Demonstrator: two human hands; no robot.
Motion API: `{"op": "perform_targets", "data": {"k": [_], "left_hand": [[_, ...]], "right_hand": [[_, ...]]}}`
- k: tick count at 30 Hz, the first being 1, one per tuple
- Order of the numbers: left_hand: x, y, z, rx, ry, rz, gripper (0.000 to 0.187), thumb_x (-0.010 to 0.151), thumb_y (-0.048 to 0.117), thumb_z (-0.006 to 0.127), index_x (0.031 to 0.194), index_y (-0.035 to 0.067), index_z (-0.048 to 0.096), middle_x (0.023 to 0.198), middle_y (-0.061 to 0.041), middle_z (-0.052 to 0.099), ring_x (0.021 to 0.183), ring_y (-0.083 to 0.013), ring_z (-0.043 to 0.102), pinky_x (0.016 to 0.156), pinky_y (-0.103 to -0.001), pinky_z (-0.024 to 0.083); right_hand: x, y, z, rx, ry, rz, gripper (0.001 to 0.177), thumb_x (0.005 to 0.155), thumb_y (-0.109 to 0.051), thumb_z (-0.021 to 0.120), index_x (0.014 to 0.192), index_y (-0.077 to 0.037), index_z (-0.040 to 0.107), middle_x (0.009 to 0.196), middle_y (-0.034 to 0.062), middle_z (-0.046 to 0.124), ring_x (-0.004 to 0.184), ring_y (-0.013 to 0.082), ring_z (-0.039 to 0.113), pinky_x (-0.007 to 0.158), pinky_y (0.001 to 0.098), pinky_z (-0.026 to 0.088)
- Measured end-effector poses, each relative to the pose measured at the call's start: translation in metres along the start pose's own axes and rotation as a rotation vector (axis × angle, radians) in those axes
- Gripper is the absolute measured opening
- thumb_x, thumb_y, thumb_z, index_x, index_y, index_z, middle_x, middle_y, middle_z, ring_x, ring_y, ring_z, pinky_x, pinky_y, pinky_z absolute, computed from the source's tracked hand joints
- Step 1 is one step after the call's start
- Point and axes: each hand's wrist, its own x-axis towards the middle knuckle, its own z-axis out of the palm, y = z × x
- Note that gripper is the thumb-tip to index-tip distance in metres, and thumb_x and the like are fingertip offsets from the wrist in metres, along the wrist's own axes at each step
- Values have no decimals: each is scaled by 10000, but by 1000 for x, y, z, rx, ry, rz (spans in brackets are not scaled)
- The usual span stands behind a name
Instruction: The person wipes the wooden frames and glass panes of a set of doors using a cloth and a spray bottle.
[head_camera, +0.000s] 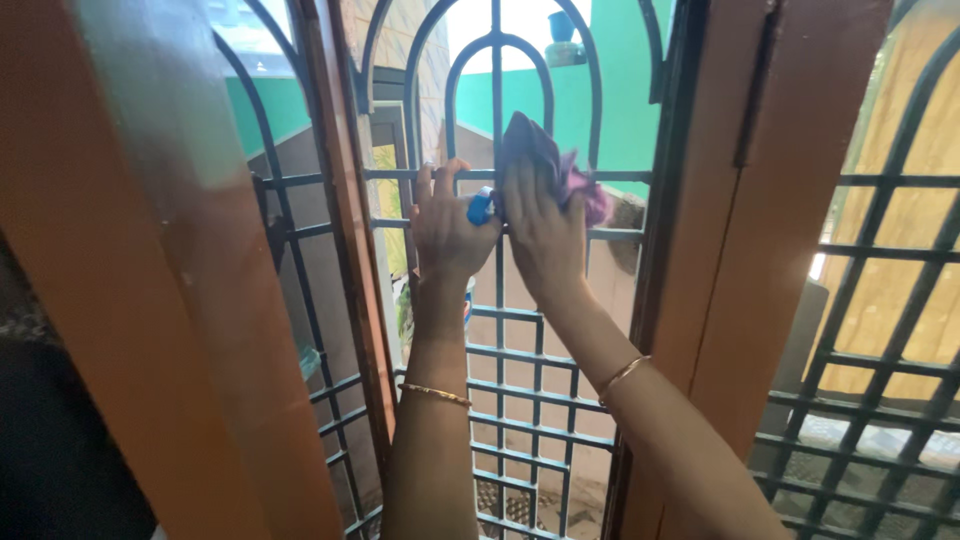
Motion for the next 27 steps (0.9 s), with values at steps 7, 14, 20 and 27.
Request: {"op": "perform_targets", "data": {"k": [7,14,20,27], "left_hand": [[3,4,-3,1,-39,-44,201,790,358,769,884,188,822,1400,14,530,1426,-324,365,1020,-579,428],[1,7,-7,4,-93,-70,184,754,321,752,866,192,820,1421,18,498,1455,-303,323,1027,-583,420],[0,9,-12,-28,-108,-77,184,776,327,745,881,201,828,1419,15,494,1439,-294,316,1026,-611,395],[0,11,-15,22,-99,-86,197,757,315,722,861,194,838,1442,31,485,1454,-295,305,1046,-565,414]], "right_hand": [[61,8,17,84,-547,14,133,896,-218,615,965,-116,667,961,32,642,1030,263,651,839,589,445],[37,16,6,267,-348,2,164,923,-147,595,1056,-100,679,1111,95,678,1165,274,631,987,537,445],[-3,8,-3,379,-77,40,542,925,-44,599,1457,5,511,1468,207,557,1397,359,508,1115,537,360],[33,53,-45,253,-143,44,598,735,-23,601,1333,-12,585,1525,197,471,1414,323,418,1073,672,297]]}}
